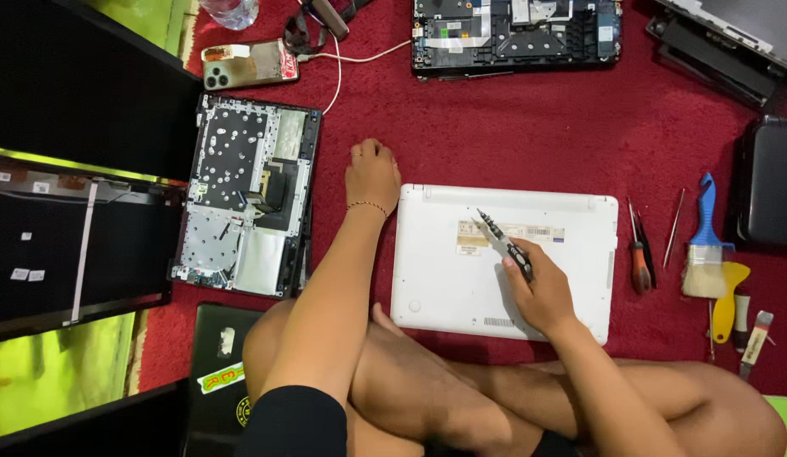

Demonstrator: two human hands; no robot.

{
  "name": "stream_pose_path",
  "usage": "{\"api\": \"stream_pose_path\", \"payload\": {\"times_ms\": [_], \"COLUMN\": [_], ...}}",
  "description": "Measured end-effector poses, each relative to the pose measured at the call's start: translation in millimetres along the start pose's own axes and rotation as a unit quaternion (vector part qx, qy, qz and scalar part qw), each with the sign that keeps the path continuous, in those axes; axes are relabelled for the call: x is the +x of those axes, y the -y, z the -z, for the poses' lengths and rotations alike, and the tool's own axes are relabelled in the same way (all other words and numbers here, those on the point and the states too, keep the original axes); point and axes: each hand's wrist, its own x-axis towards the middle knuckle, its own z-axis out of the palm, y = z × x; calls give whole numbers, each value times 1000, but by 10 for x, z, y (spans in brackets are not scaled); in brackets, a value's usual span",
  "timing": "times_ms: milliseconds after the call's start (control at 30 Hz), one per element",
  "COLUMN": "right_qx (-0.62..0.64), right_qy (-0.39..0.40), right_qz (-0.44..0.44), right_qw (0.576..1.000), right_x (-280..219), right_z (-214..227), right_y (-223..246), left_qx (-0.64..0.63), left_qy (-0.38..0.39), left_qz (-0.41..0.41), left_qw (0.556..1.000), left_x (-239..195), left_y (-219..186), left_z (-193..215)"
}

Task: The person sits on the floor and uses a screwdriver to remove screws from the bottom of a white laptop. They then open the laptop, use a yellow plastic pry tool to separate the keyboard area, and flip the laptop over to continue unscrewing the back panel.

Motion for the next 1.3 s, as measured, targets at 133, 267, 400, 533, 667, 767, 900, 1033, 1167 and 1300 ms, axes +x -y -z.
{"api": "stream_pose_path", "payload": {"times_ms": [133,267,400,533,667,767,900,1033,1167,1300], "right_qx": [26,71,64,97,184,334,408,480,473,463], "right_qy": [-5,-50,-102,-157,-269,-255,-245,-217,-214,-204], "right_qz": [0,-13,68,138,183,203,166,138,148,162], "right_qw": [1000,996,990,973,928,884,864,839,842,847], "right_x": [-10,21,-2,-64,-34,-202,-173,-119,-88,-37], "right_z": [-56,-187,-73,128,303,628,669,626,624,586], "right_y": [-162,-390,-288,-250,-385,161,-90,-288,-216,-257], "left_qx": [-55,-153,-165,-239,-400,-470,-510,-498,-499,-504], "left_qy": [66,50,33,31,1,38,90,125,151,158], "left_qz": [24,47,60,74,12,18,29,-61,-92,-93], "left_qw": [996,986,984,968,916,882,855,856,848,844], "left_x": [-136,-147,-227,-436,-1078,-1389,-1386,-1259,-1247,-1258], "left_y": [-39,169,236,-20,-648,-863,-1053,-1174,-1206,-1194], "left_z": [125,20,283,948,1844,1491,962,799,800,813]}}
